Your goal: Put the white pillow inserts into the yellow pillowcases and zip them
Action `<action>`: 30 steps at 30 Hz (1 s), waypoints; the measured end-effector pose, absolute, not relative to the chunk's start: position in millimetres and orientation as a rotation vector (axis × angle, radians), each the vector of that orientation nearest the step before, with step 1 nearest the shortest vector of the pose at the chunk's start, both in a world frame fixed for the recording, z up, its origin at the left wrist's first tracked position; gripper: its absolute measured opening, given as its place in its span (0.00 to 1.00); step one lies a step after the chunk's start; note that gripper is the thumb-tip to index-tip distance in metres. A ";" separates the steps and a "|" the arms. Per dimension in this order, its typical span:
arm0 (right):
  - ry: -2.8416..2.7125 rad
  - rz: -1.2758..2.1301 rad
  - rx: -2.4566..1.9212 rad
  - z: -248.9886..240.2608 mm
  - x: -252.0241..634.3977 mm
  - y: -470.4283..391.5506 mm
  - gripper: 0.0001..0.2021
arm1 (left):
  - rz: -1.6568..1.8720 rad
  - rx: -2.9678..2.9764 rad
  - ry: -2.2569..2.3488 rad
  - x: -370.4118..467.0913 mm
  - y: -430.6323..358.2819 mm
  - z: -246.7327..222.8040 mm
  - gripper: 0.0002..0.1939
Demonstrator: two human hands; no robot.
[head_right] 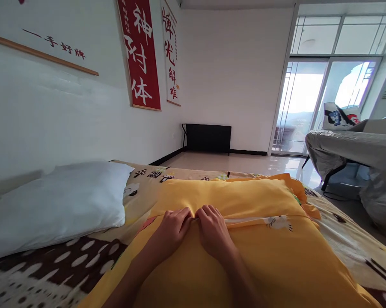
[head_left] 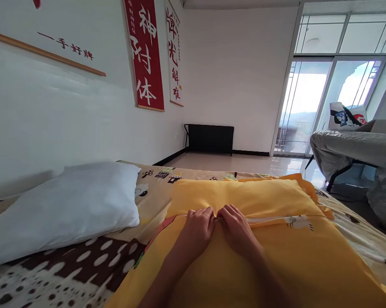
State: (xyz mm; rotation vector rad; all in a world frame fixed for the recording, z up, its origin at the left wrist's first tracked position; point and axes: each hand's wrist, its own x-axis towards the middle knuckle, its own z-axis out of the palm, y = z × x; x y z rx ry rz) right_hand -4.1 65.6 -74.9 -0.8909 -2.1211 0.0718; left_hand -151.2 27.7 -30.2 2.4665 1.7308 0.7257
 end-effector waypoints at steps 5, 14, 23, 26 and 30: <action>-2.071 0.098 -0.899 -72.6 -3.9 59.3 0.07 | 0.744 2.419 1.694 -152.7 23.1 -29.8 0.12; -1.959 0.079 -0.875 -74.2 -6.0 57.7 0.08 | 0.877 2.482 1.598 -151.7 20.6 -27.3 0.12; -1.979 0.072 -0.868 -75.0 -5.0 59.0 0.09 | 0.878 2.545 1.746 -141.3 30.2 -44.1 0.12; -1.941 0.098 -0.897 -75.1 -6.3 58.7 0.09 | 0.816 2.562 1.846 -140.7 26.5 -40.8 0.13; -1.914 0.128 -0.933 -75.8 -8.1 58.5 0.08 | 0.786 2.515 1.899 -143.8 25.9 -36.0 0.14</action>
